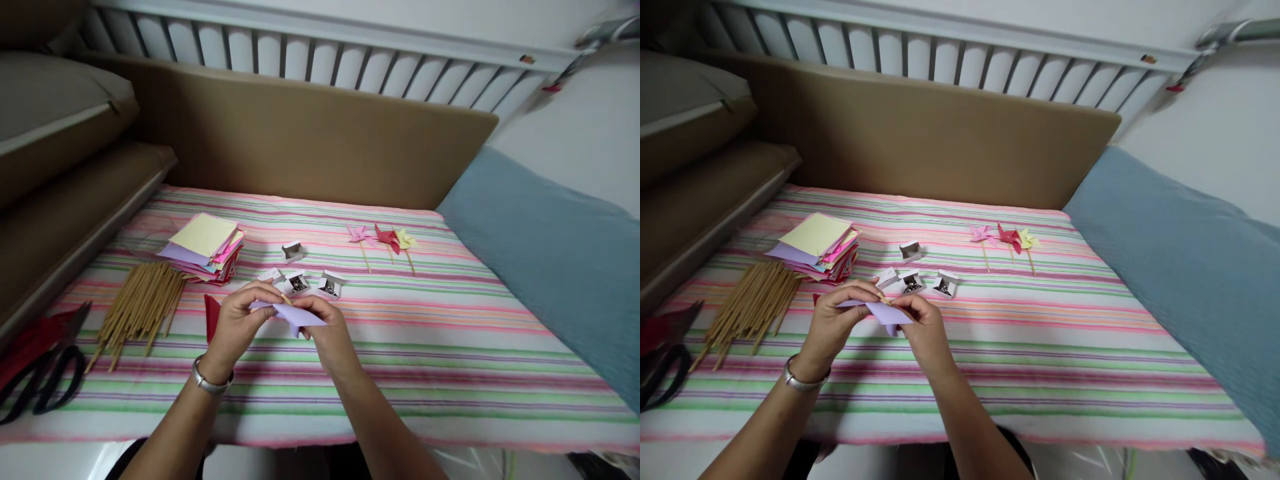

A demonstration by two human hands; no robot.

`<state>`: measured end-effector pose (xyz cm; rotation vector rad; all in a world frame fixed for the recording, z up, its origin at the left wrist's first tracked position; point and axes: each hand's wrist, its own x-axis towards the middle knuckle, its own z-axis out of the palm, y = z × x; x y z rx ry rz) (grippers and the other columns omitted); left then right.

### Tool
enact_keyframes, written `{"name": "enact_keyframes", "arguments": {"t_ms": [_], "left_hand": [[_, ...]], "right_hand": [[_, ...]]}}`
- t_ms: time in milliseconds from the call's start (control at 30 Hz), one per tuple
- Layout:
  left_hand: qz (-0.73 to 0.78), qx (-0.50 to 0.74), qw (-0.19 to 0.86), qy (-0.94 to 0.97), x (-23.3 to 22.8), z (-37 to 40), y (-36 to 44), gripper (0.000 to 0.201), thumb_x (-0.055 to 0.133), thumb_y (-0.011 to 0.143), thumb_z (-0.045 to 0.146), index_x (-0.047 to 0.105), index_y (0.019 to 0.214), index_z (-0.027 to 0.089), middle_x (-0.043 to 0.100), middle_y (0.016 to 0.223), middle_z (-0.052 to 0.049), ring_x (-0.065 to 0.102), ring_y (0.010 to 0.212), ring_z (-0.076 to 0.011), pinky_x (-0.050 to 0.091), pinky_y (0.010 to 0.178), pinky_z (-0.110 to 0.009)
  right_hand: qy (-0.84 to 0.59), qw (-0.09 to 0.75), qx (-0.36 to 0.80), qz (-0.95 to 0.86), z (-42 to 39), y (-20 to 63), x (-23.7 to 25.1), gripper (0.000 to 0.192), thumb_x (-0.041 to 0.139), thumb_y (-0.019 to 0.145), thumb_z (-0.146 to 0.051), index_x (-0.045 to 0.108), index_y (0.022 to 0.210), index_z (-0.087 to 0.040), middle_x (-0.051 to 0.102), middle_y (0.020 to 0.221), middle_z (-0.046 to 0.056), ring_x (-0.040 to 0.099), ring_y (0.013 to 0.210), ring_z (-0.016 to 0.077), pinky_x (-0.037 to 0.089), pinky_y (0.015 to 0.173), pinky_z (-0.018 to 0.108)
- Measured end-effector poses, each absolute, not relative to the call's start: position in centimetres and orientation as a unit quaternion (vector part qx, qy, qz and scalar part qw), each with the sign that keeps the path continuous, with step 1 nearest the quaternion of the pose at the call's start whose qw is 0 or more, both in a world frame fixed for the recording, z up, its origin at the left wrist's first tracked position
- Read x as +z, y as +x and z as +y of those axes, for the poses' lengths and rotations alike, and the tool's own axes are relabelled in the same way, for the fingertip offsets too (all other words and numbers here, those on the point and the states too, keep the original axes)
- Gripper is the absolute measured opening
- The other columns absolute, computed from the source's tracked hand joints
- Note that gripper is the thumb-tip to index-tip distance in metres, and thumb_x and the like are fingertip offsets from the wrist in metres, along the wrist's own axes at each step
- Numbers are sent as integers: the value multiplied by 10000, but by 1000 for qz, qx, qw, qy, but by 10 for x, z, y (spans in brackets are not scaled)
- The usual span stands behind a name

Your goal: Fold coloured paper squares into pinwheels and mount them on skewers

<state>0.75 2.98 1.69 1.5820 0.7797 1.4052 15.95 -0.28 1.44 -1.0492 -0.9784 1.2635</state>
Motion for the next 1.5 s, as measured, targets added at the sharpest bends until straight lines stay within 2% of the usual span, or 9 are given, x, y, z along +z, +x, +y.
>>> {"name": "enact_keyframes", "arguments": {"t_ms": [267,533,800,1100,1200,1300,1367,1500], "left_hand": [[310,558,445,628,19,29,7,66,697,713,169,720,744,222,702,784,-30,632,803,-189,378,994,-424],[297,559,480,607,21,28,9,38,700,711,177,698,723,213,709,768,-20,645,782,-186,322,1036,-445],[293,566,489,596,19,28,10,62,698,711,153,677,716,211,710,756,-3,651,764,-172,286,1059,-439],[304,567,501,579,20,27,10,101,704,692,119,655,688,207,701,727,15,649,732,-153,278,1059,-404],[318,564,523,554,19,27,10,96,716,677,132,653,696,201,699,732,9,640,730,-152,352,994,-368],[337,551,560,519,17,28,9,143,744,646,166,666,763,194,689,753,-8,623,729,-160,459,788,-300],[351,532,585,502,15,29,8,188,753,637,194,681,810,188,681,771,-19,609,713,-158,464,664,-260],[356,508,607,496,13,31,3,139,747,643,217,697,763,168,669,764,-33,600,735,-164,460,648,-250]], "right_hand": [[-454,574,529,-430,-3,160,15,80,641,630,-171,685,688,-205,532,520,-44,430,463,85,345,418,201],[-480,557,487,-471,-4,163,14,191,559,631,-111,695,709,-220,582,601,-27,502,563,118,396,508,227],[-462,566,456,-507,-3,164,14,146,587,673,-129,693,727,-214,616,693,-10,546,644,131,422,580,234],[-468,554,428,-539,-3,165,11,100,600,726,-174,691,756,-204,602,697,-10,551,655,124,421,598,227],[-473,554,429,-534,-3,165,10,79,608,727,-187,684,746,-201,593,694,-10,545,658,123,417,600,226],[-477,546,442,-528,-3,164,9,73,612,727,-201,682,749,-199,588,695,-12,534,648,119,406,588,222],[-479,540,450,-526,-2,164,8,85,607,734,-214,684,766,-198,581,698,-10,525,643,118,402,584,223],[-471,540,468,-518,-2,162,8,110,599,733,-217,694,785,-196,570,705,-3,518,643,119,407,578,225]]}}
